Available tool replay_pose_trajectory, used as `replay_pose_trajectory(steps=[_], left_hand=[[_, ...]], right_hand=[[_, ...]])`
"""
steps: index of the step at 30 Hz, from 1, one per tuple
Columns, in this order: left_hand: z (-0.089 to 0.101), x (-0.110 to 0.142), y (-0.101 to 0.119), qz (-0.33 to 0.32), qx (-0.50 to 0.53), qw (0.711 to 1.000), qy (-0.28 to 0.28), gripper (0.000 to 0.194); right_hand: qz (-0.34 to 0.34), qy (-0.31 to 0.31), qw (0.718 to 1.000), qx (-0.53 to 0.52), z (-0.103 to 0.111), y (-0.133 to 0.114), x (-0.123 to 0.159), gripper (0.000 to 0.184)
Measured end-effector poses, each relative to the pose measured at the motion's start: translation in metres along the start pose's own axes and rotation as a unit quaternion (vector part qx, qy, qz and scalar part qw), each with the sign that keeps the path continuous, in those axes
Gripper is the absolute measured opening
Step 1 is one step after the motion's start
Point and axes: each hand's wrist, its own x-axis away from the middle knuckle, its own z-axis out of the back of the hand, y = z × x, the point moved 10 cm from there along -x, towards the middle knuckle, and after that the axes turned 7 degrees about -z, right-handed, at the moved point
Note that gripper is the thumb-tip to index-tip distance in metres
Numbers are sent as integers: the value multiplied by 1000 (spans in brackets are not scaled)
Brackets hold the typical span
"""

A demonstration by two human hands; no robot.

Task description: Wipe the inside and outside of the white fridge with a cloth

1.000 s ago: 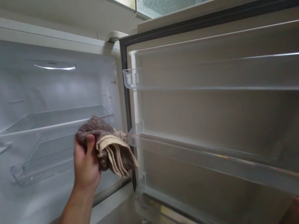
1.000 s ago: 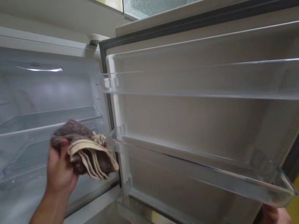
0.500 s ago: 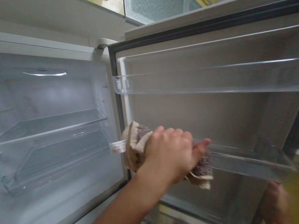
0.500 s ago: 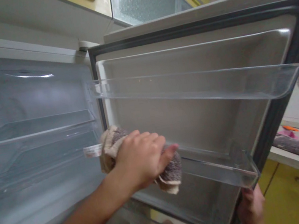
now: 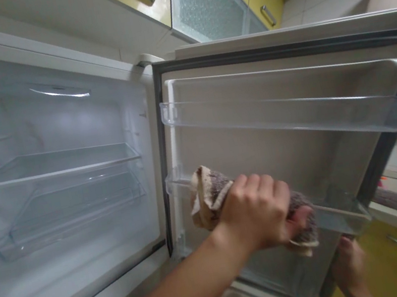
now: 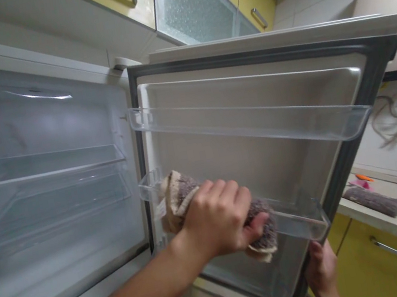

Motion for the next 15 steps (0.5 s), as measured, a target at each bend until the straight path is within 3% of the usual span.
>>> replay_pose_trajectory(steps=[4,7,10,12,15], left_hand=[[32,54,-87,49,-68,995,-62,52],[50,87,-129,52,-33,997,-56,58],[64,109,-153,89,42,995,27,54],[71,123,-170,167,78,978,97,47],[80,152,-207,319,159,909,215,39]], right_hand=[[-25,-16,999,12,-3,7,0,96],[-24,-15,999,24,-2,7,0,102],[-21,-19,999,26,-2,6,3,102],[-22,-20,999,23,-1,6,4,102],[-21,-6,1000,21,4,6,6,100]])
